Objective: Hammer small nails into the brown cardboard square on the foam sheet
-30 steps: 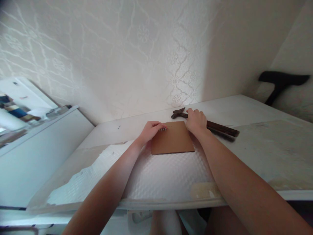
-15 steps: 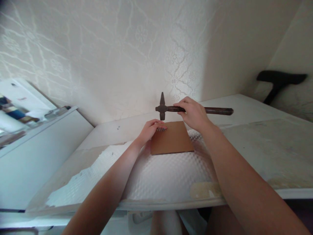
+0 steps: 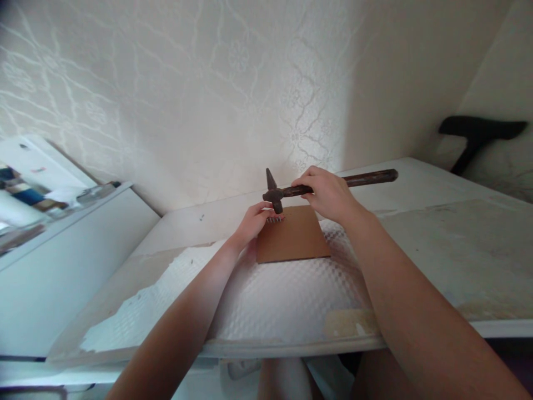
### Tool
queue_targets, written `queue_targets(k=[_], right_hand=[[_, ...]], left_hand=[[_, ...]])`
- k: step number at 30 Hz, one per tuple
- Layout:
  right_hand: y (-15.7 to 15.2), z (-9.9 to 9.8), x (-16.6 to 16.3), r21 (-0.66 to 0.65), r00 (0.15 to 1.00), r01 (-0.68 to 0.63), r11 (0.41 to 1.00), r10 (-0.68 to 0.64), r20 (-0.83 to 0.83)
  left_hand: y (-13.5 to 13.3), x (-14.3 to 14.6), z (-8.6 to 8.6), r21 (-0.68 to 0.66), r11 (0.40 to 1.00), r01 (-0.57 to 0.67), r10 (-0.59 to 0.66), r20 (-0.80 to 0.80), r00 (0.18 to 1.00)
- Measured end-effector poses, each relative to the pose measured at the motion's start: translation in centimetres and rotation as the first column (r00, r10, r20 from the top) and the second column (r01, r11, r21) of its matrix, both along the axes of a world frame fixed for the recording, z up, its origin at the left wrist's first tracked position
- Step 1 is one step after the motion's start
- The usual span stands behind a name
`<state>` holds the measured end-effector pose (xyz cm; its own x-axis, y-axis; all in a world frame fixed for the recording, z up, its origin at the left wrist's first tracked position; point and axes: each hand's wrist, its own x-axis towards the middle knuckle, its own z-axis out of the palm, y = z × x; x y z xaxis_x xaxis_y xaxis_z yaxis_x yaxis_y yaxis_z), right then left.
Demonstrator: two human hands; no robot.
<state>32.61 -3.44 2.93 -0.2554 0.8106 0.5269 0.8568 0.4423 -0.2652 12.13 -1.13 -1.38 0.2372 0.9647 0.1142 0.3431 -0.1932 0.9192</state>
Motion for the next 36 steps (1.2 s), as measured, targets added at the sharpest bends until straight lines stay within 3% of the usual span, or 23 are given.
queue_targets(k=[4,22,36], right_hand=[[0.02,-0.10,0.02,-0.010,0.999,-0.019,1.000,0.019,0.047],[-0.04,0.17,0.10,0.006,0.999,0.044,0.999,-0.045,0.015],[-0.29,0.29,-0.17,0.012,0.997,0.013,1.000,-0.013,0.075]], left_hand=[[0.13,-0.08,-0.11,0.053,0.998,-0.026,0.029,-0.061,0.998],[0.20,-0.05,-0.19,0.002,1.000,-0.021,0.021,-0.036,0.999],[0.41,-0.09,-0.33,0.074,0.997,-0.009,0.016,-0.090,0.996]])
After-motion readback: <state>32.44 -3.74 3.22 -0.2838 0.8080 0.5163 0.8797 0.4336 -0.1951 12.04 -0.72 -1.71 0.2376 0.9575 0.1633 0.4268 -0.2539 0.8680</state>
